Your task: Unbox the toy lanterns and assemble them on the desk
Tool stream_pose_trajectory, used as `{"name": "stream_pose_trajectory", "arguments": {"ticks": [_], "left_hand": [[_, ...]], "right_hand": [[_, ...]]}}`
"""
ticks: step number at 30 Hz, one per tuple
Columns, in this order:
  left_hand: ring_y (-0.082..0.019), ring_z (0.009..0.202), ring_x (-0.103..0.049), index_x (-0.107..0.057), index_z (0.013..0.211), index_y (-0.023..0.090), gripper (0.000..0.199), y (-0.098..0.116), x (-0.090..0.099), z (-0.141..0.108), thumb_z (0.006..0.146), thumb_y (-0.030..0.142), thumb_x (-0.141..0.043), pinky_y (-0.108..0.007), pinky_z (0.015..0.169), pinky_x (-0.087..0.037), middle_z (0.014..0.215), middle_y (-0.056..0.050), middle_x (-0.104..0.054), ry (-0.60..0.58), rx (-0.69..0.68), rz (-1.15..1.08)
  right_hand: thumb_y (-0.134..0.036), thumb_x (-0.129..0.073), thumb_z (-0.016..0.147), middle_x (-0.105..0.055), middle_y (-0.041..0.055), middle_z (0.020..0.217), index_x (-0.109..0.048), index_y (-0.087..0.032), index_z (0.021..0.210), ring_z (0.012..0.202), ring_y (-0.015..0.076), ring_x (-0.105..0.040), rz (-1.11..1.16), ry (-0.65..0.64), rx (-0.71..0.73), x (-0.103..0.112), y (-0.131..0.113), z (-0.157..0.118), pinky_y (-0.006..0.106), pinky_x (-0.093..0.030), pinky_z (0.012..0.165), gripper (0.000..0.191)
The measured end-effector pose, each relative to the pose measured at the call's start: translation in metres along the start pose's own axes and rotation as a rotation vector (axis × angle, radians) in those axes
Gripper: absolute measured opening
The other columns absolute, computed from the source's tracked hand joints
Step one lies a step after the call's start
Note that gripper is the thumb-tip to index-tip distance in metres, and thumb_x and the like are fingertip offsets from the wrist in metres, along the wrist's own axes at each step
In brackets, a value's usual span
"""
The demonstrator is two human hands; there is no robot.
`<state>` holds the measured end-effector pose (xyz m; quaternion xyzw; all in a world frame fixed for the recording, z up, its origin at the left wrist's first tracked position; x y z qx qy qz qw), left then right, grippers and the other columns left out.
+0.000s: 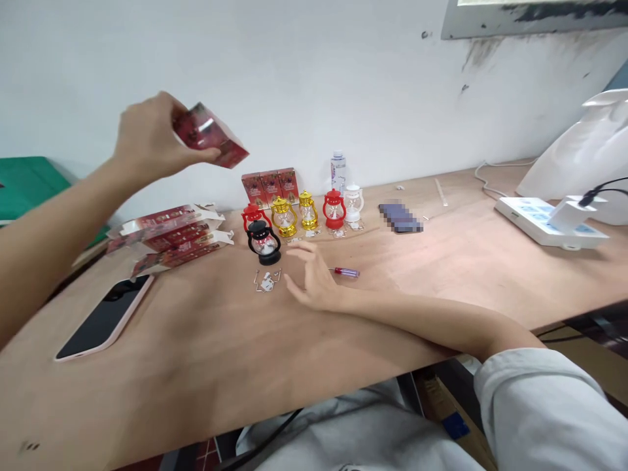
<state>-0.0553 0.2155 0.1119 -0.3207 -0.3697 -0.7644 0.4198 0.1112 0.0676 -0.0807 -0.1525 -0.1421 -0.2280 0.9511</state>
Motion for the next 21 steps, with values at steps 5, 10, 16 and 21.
{"name": "stream_pose_trajectory", "arguments": {"ticks": [5,10,16,21], "left_hand": [[-0.018,0.100,-0.061,-0.054,0.108,0.028,0.061,0.021,0.036,-0.137,0.054,0.052,-0.073,-0.035,0.092,-0.048,0.102,0.008,-0.062,0.293,-0.191,-0.341],[-0.020,0.105,-0.062,-0.054,0.082,0.037,0.037,-0.046,-0.004,-0.196,0.051,0.034,-0.074,-0.037,0.092,-0.047,0.093,0.013,-0.064,0.398,0.135,-0.692],[-0.014,0.084,-0.062,-0.053,0.065,0.027,0.029,-0.070,-0.069,-0.198,0.049,0.030,-0.077,-0.029,0.088,-0.050,0.073,0.010,-0.059,0.283,0.503,-1.006],[-0.019,0.083,-0.066,-0.052,0.067,0.024,0.030,-0.052,-0.104,-0.206,0.059,0.044,-0.074,-0.037,0.082,-0.055,0.075,0.005,-0.065,0.038,0.597,-1.148]], "right_hand": [[-0.035,-0.057,0.084,-0.038,0.0195,0.134,-0.025,-0.018,0.132,0.131,0.0290,-0.035,-0.149,0.018,-0.181,0.026,0.021,-0.009,0.053,-0.038,0.102,0.060],[-0.024,-0.050,0.088,-0.056,0.0162,0.119,-0.052,-0.014,0.115,0.113,0.0299,-0.051,-0.428,-0.389,-0.410,0.023,0.065,-0.026,0.048,-0.043,0.092,0.029],[-0.021,-0.045,0.092,-0.067,0.0113,0.097,-0.064,-0.016,0.086,0.095,0.0232,-0.059,-0.601,-0.626,-0.583,0.046,0.113,-0.043,0.035,-0.044,0.083,0.020],[-0.019,-0.039,0.093,-0.065,0.0133,0.097,-0.061,-0.014,0.098,0.097,0.0247,-0.058,-0.648,-0.523,-0.586,0.075,0.126,-0.050,0.041,-0.044,0.088,0.023]]}}
Point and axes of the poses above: each hand's wrist, its own z-axis towards the middle knuckle, its own x-axis out of the back of the hand, y = z × x, the point moved 10 cm from there along z, towards the middle knuckle
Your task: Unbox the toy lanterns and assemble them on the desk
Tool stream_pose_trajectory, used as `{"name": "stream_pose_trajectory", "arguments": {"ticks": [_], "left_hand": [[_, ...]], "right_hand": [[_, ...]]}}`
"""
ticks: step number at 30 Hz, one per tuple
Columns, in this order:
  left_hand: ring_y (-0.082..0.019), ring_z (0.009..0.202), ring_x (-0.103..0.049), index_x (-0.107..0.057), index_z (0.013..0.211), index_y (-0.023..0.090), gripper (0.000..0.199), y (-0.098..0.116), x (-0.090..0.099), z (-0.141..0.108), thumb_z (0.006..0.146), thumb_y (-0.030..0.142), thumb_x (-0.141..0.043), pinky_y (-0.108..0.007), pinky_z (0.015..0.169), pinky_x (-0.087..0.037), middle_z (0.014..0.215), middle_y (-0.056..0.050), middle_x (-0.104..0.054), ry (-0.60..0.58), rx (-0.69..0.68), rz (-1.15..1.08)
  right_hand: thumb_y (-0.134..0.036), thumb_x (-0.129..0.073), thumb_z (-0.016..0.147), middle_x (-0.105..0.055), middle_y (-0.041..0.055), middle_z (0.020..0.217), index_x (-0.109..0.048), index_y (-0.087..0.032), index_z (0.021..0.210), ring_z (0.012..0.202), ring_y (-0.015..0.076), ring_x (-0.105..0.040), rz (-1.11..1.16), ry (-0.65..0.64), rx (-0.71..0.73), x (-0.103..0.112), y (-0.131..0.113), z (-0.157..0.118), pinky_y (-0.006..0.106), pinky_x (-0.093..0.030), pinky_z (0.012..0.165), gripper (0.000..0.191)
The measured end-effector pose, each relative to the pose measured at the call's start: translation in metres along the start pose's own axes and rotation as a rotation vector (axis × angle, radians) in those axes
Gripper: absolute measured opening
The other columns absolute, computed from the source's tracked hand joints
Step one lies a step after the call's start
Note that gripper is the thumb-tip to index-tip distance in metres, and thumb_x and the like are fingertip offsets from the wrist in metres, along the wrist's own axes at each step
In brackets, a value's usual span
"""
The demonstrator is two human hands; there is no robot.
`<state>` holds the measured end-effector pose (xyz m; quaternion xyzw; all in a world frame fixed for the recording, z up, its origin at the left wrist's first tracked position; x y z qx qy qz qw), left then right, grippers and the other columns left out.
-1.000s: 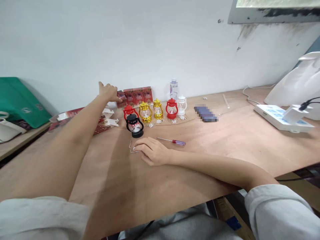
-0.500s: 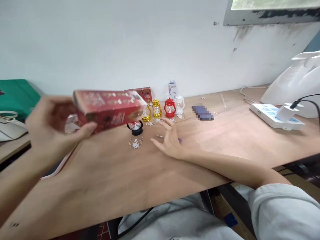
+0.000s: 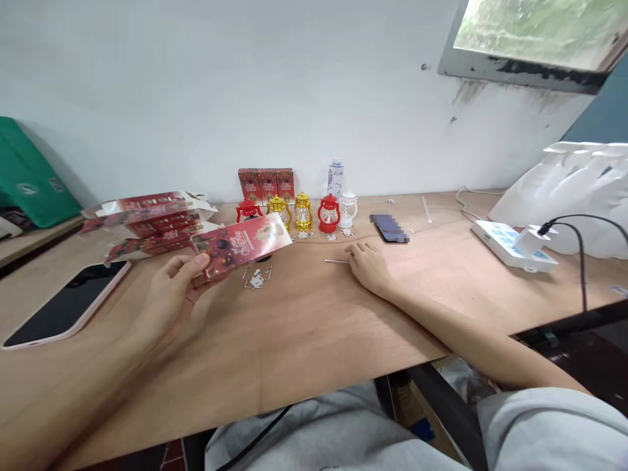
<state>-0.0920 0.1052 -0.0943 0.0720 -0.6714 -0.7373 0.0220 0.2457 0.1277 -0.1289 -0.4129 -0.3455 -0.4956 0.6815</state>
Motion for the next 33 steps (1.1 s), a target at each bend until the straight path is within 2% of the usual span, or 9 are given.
{"name": "stream_pose_trajectory", "arguments": {"ticks": [2,4,7,9,11,15,23,27,33], "left_hand": [[-0.020,0.079,-0.067,-0.053,0.072,0.024,0.035,-0.013,-0.009,-0.002,0.058,0.047,-0.075,-0.036,0.077,-0.056,0.074,0.004,-0.066,-0.041,0.088,0.011],[-0.018,0.072,-0.067,-0.055,0.084,0.026,0.042,-0.022,-0.017,-0.004,0.055,0.047,-0.077,-0.032,0.071,-0.056,0.075,0.005,-0.067,-0.060,0.149,0.041],[-0.017,0.072,-0.067,-0.053,0.108,0.033,0.060,-0.023,-0.040,-0.008,0.056,0.048,-0.077,-0.032,0.069,-0.055,0.083,0.005,-0.069,-0.172,0.136,0.094],[-0.020,0.079,-0.067,-0.054,0.111,0.033,0.059,-0.018,-0.053,-0.013,0.058,0.049,-0.076,-0.033,0.072,-0.055,0.086,0.002,-0.070,-0.258,0.063,0.141],[-0.022,0.085,-0.067,-0.060,0.104,0.030,0.051,-0.012,-0.058,-0.017,0.059,0.049,-0.076,-0.034,0.074,-0.055,0.090,-0.001,-0.070,-0.296,-0.042,0.216],[-0.025,0.094,-0.065,-0.061,0.104,0.029,0.048,-0.010,-0.056,-0.019,0.061,0.045,-0.076,-0.036,0.077,-0.055,0.101,-0.003,-0.069,-0.334,-0.190,0.310],[-0.027,0.108,-0.061,-0.057,0.113,0.022,0.046,-0.016,-0.062,-0.021,0.073,0.041,-0.067,-0.039,0.086,-0.054,0.119,-0.009,-0.063,-0.502,-0.280,0.241],[-0.024,0.099,-0.064,-0.057,0.112,0.017,0.044,-0.006,-0.060,-0.027,0.071,0.032,-0.065,-0.038,0.085,-0.055,0.118,-0.010,-0.063,-0.452,-0.370,0.390],[-0.020,0.083,-0.068,-0.058,0.110,0.016,0.045,-0.005,-0.060,-0.029,0.066,0.026,-0.061,-0.035,0.077,-0.058,0.099,-0.006,-0.070,-0.388,-0.344,0.528]], "right_hand": [[-0.025,-0.043,0.092,-0.061,0.0150,0.110,-0.053,-0.014,0.116,0.103,0.0260,-0.056,0.145,0.167,0.056,0.016,-0.003,-0.006,0.045,-0.046,0.090,0.028],[-0.036,-0.052,0.089,-0.051,0.0170,0.126,-0.037,-0.015,0.132,0.114,0.0268,-0.052,0.342,0.295,0.215,0.029,-0.022,-0.015,0.046,-0.048,0.091,0.050],[-0.047,-0.064,0.080,-0.031,0.0178,0.144,-0.017,-0.021,0.143,0.135,0.0291,-0.034,0.488,0.314,0.534,0.036,-0.073,-0.033,0.049,-0.046,0.099,0.082],[-0.047,-0.067,0.078,-0.026,0.0177,0.147,-0.009,-0.023,0.145,0.141,0.0306,-0.024,0.500,0.323,0.615,0.037,-0.099,-0.039,0.054,-0.038,0.106,0.092],[-0.042,-0.066,0.080,-0.030,0.0180,0.145,-0.009,-0.023,0.145,0.140,0.0300,-0.027,0.518,0.296,0.593,0.032,-0.113,-0.037,0.055,-0.035,0.108,0.089],[-0.032,-0.066,0.080,-0.046,0.0150,0.131,-0.029,-0.023,0.140,0.124,0.0270,-0.046,0.534,0.204,0.570,0.019,-0.125,-0.030,0.048,-0.045,0.100,0.071],[-0.024,-0.066,0.077,-0.053,0.0122,0.119,-0.037,-0.024,0.136,0.112,0.0276,-0.051,0.444,0.332,0.618,0.033,-0.124,-0.039,0.046,-0.047,0.094,0.066],[-0.023,-0.065,0.077,-0.054,0.0122,0.119,-0.036,-0.025,0.138,0.111,0.0281,-0.052,0.402,0.378,0.667,0.036,-0.126,-0.043,0.047,-0.048,0.093,0.067],[-0.020,-0.062,0.078,-0.056,0.0122,0.117,-0.037,-0.024,0.139,0.110,0.0283,-0.054,0.313,0.412,0.710,0.036,-0.128,-0.046,0.047,-0.049,0.092,0.066]]}}
Point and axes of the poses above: each hand's wrist, its own z-axis towards the middle knuckle, its own x-axis out of the back of the hand, y = z × x, the point moved 10 cm from there along z, towards the middle knuckle
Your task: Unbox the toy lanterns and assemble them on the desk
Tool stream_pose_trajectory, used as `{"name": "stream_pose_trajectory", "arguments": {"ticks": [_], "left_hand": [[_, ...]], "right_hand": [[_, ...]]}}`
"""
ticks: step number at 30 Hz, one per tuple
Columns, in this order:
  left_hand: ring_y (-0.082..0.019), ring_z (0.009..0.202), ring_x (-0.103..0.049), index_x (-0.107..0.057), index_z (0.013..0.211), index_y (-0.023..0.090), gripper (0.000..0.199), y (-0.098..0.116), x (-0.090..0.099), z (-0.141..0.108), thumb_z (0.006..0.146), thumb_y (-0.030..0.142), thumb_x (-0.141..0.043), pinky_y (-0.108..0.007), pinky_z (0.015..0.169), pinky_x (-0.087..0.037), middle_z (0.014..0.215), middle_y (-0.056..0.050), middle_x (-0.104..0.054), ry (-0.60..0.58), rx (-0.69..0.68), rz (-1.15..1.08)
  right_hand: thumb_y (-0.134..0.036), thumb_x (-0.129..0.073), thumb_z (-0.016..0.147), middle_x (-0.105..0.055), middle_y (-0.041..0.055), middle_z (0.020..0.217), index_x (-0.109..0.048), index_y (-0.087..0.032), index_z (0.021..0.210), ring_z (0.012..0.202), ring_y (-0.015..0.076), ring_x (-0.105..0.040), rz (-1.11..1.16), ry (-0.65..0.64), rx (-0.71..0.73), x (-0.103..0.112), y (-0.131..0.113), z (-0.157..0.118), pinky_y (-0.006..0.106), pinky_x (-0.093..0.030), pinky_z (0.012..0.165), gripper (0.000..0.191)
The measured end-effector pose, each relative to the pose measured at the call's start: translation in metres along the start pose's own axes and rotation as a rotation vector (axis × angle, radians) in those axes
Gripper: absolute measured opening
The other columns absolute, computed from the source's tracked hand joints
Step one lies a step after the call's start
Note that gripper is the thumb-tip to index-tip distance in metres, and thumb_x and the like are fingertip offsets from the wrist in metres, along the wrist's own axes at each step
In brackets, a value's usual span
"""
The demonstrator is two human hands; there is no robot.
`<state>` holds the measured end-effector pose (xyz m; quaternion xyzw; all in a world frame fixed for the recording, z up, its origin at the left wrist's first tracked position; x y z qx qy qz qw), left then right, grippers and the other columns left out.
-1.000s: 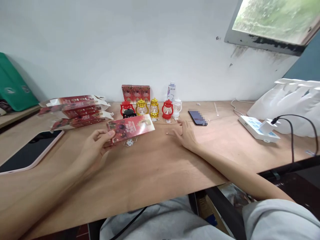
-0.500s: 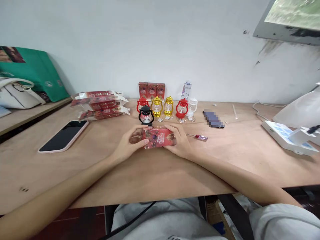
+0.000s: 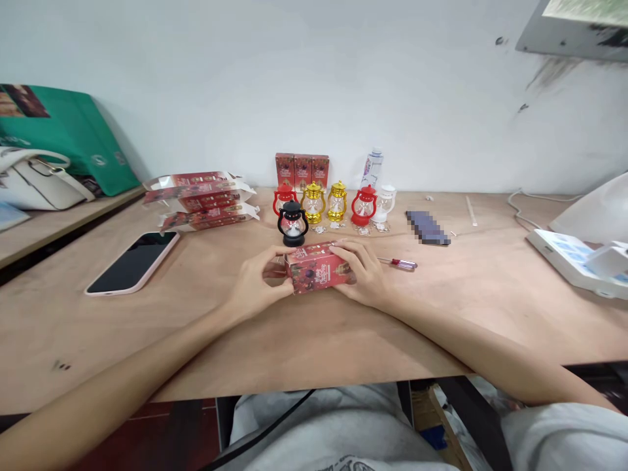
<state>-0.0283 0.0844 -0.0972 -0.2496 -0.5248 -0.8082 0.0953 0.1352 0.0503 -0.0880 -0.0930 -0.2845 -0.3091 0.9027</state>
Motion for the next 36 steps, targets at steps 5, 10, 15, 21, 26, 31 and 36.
{"name": "stream_pose_trajectory", "arguments": {"ticks": [5,10,15,21,26,31,36], "left_hand": [[-0.017,0.079,-0.068,-0.058,0.108,0.017,0.043,0.001,0.001,-0.001,0.065,0.024,-0.060,-0.031,0.074,-0.059,0.095,-0.004,-0.070,0.031,0.021,-0.004],[-0.015,0.071,-0.067,-0.053,0.105,0.018,0.045,-0.004,0.003,-0.002,0.061,0.021,-0.062,-0.027,0.066,-0.058,0.100,-0.004,-0.068,0.071,0.052,-0.034],[-0.012,0.067,-0.065,-0.049,0.101,0.021,0.042,-0.004,0.004,-0.004,0.060,0.019,-0.061,-0.024,0.061,-0.056,0.100,-0.003,-0.068,0.089,0.050,-0.045],[-0.010,0.061,-0.061,-0.045,0.094,0.022,0.038,-0.004,0.005,-0.006,0.060,0.017,-0.060,-0.021,0.055,-0.053,0.085,0.002,-0.066,0.113,0.062,-0.049],[-0.009,0.060,-0.060,-0.043,0.086,0.021,0.031,-0.001,0.007,-0.005,0.058,0.017,-0.058,-0.018,0.052,-0.050,0.078,0.004,-0.063,0.138,0.041,-0.044],[-0.011,0.057,-0.062,-0.042,0.072,0.020,0.015,-0.004,0.012,-0.006,0.062,0.016,-0.052,-0.020,0.050,-0.049,0.063,0.005,-0.058,0.145,0.008,-0.106],[-0.012,0.053,-0.060,-0.043,0.072,0.020,0.012,-0.001,0.012,-0.005,0.065,0.016,-0.052,-0.021,0.048,-0.046,0.061,0.005,-0.058,0.033,-0.035,-0.169]], "right_hand": [[-0.026,-0.064,0.078,-0.058,0.0120,0.117,-0.040,-0.024,0.137,0.110,0.0293,-0.053,-0.016,0.005,0.007,0.000,-0.002,-0.002,0.049,-0.049,0.092,0.064],[-0.024,-0.064,0.078,-0.059,0.0113,0.117,-0.040,-0.025,0.137,0.111,0.0289,-0.053,0.005,0.018,0.021,0.000,-0.004,-0.001,0.049,-0.049,0.093,0.064],[-0.022,-0.062,0.077,-0.058,0.0104,0.119,-0.039,-0.026,0.136,0.115,0.0299,-0.052,0.011,0.015,0.029,-0.002,-0.003,-0.002,0.050,-0.048,0.094,0.064],[-0.019,-0.062,0.075,-0.058,0.0108,0.118,-0.040,-0.025,0.136,0.117,0.0300,-0.052,0.013,0.032,0.043,0.000,-0.006,-0.002,0.050,-0.048,0.095,0.065],[-0.017,-0.063,0.074,-0.058,0.0106,0.116,-0.039,-0.026,0.136,0.116,0.0299,-0.052,0.003,0.048,0.058,0.003,-0.009,0.000,0.049,-0.049,0.095,0.066],[-0.014,-0.065,0.073,-0.054,0.0134,0.118,-0.040,-0.022,0.133,0.117,0.0286,-0.052,0.077,0.063,0.004,0.005,-0.002,0.000,0.048,-0.048,0.098,0.066],[-0.017,-0.065,0.074,-0.050,0.0128,0.124,-0.037,-0.025,0.134,0.124,0.0284,-0.047,0.150,0.057,-0.080,0.004,0.008,-0.001,0.050,-0.045,0.102,0.066]]}}
Point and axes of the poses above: each hand's wrist, its own z-axis towards the middle knuckle, its own x-axis out of the back of the hand, y = z × x, the point moved 10 cm from there along z, towards the middle knuckle
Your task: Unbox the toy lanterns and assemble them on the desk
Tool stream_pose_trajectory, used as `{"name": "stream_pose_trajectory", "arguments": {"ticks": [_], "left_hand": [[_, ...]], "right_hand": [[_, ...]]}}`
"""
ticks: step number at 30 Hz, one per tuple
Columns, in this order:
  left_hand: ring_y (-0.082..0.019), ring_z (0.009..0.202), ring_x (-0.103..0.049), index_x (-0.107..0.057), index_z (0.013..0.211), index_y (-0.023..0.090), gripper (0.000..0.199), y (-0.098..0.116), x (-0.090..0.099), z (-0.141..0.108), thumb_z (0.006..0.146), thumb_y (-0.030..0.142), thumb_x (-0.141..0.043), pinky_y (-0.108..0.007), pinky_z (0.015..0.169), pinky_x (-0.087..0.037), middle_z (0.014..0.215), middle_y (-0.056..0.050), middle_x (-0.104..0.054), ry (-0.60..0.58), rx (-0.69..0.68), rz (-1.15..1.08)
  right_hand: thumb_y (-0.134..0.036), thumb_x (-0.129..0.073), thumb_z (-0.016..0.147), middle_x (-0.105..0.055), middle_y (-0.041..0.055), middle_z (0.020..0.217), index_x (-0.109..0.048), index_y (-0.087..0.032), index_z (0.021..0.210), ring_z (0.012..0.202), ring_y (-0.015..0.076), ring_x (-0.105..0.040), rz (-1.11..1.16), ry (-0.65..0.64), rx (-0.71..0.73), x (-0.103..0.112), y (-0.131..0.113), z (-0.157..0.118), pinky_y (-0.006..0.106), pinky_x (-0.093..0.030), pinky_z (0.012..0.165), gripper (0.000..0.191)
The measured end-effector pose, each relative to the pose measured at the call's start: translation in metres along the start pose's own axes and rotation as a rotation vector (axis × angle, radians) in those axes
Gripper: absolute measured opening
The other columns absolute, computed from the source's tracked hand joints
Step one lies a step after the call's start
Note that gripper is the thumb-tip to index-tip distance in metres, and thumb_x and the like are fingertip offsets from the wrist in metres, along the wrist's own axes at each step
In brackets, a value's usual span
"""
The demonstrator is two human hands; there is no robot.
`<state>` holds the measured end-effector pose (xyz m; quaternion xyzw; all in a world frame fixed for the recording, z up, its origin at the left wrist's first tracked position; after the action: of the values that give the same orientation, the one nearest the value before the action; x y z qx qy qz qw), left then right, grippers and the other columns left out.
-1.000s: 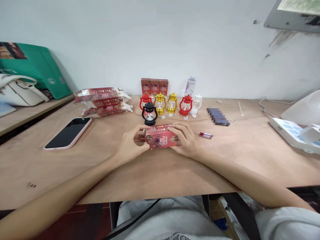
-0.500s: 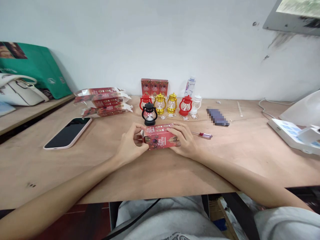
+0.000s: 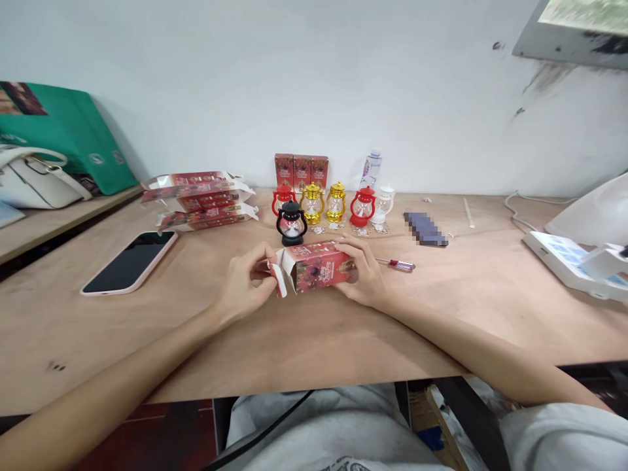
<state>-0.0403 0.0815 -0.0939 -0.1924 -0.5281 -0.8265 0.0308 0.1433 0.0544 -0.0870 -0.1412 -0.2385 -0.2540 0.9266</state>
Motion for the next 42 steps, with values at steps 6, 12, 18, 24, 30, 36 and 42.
{"name": "stream_pose_trajectory", "arguments": {"ticks": [6,12,18,24,30,36,42], "left_hand": [[-0.010,0.048,-0.047,-0.041,0.066,0.020,0.027,0.005,0.011,0.004,0.071,0.040,-0.059,-0.021,0.043,-0.035,0.060,0.003,-0.053,0.051,0.007,-0.030],[-0.009,0.051,-0.046,-0.046,0.073,0.021,0.031,-0.010,0.018,0.006,0.062,0.034,-0.072,-0.019,0.044,-0.032,0.062,0.005,-0.051,0.140,0.165,-0.214],[-0.011,0.061,-0.056,-0.053,0.085,0.022,0.036,-0.022,0.008,0.006,0.056,0.029,-0.074,-0.021,0.049,-0.046,0.083,0.001,-0.061,0.115,0.343,-0.442],[-0.018,0.086,-0.061,-0.060,0.097,0.022,0.033,-0.001,0.019,0.007,0.070,0.039,-0.069,-0.031,0.071,-0.053,0.098,-0.004,-0.063,0.191,0.074,-0.097],[-0.023,0.108,-0.052,-0.071,0.080,0.026,0.010,0.068,0.019,-0.020,0.081,0.027,-0.061,-0.043,0.096,-0.041,0.114,-0.005,-0.059,0.395,-0.533,0.672],[-0.029,0.115,-0.048,-0.070,0.084,0.027,0.013,0.073,0.003,-0.025,0.077,0.027,-0.059,-0.049,0.098,-0.036,0.121,-0.006,-0.057,0.293,-0.596,0.752],[-0.028,0.107,-0.053,-0.059,0.050,0.024,0.026,0.076,-0.003,-0.029,0.076,0.027,-0.058,-0.048,0.091,-0.034,0.092,-0.003,-0.066,0.232,-0.664,0.715]], "right_hand": [[-0.019,-0.063,0.077,-0.041,0.0136,0.131,-0.039,-0.027,0.133,0.127,0.0299,-0.044,-0.003,0.003,-0.111,0.002,0.010,0.001,0.053,-0.044,0.102,0.062],[-0.020,-0.062,0.078,-0.037,0.0129,0.138,-0.036,-0.028,0.137,0.131,0.0301,-0.039,0.087,-0.052,-0.274,-0.003,0.031,-0.001,0.051,-0.047,0.098,0.065],[-0.032,-0.066,0.079,-0.041,0.0138,0.136,-0.037,-0.026,0.135,0.124,0.0266,-0.048,0.357,-0.133,-0.308,-0.013,0.033,-0.003,0.038,-0.056,0.083,0.064],[-0.033,-0.069,0.077,-0.046,0.0132,0.131,-0.038,-0.027,0.132,0.116,0.0257,-0.053,0.311,-0.088,-0.275,-0.010,0.032,-0.004,0.040,-0.055,0.083,0.063],[-0.032,-0.071,0.076,-0.047,0.0123,0.124,-0.038,-0.027,0.132,0.117,0.0260,-0.051,0.176,-0.029,-0.235,-0.003,0.030,-0.003,0.046,-0.052,0.090,0.064],[-0.032,-0.069,0.077,-0.048,0.0125,0.123,-0.038,-0.025,0.131,0.117,0.0264,-0.050,0.109,-0.018,-0.204,-0.001,0.024,0.000,0.047,-0.051,0.093,0.062],[-0.028,-0.067,0.079,-0.049,0.0121,0.121,-0.039,-0.025,0.130,0.117,0.0257,-0.051,0.083,0.005,-0.151,0.002,0.018,0.002,0.048,-0.049,0.096,0.059]]}}
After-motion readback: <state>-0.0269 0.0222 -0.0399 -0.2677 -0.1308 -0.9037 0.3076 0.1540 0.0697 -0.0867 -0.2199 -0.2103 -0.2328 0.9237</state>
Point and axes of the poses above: each hand's wrist, its own z-axis towards the middle knuckle, its own x-axis out of the back of the hand, y = z × x, the point moved 10 cm from there along z, towards the middle knuckle
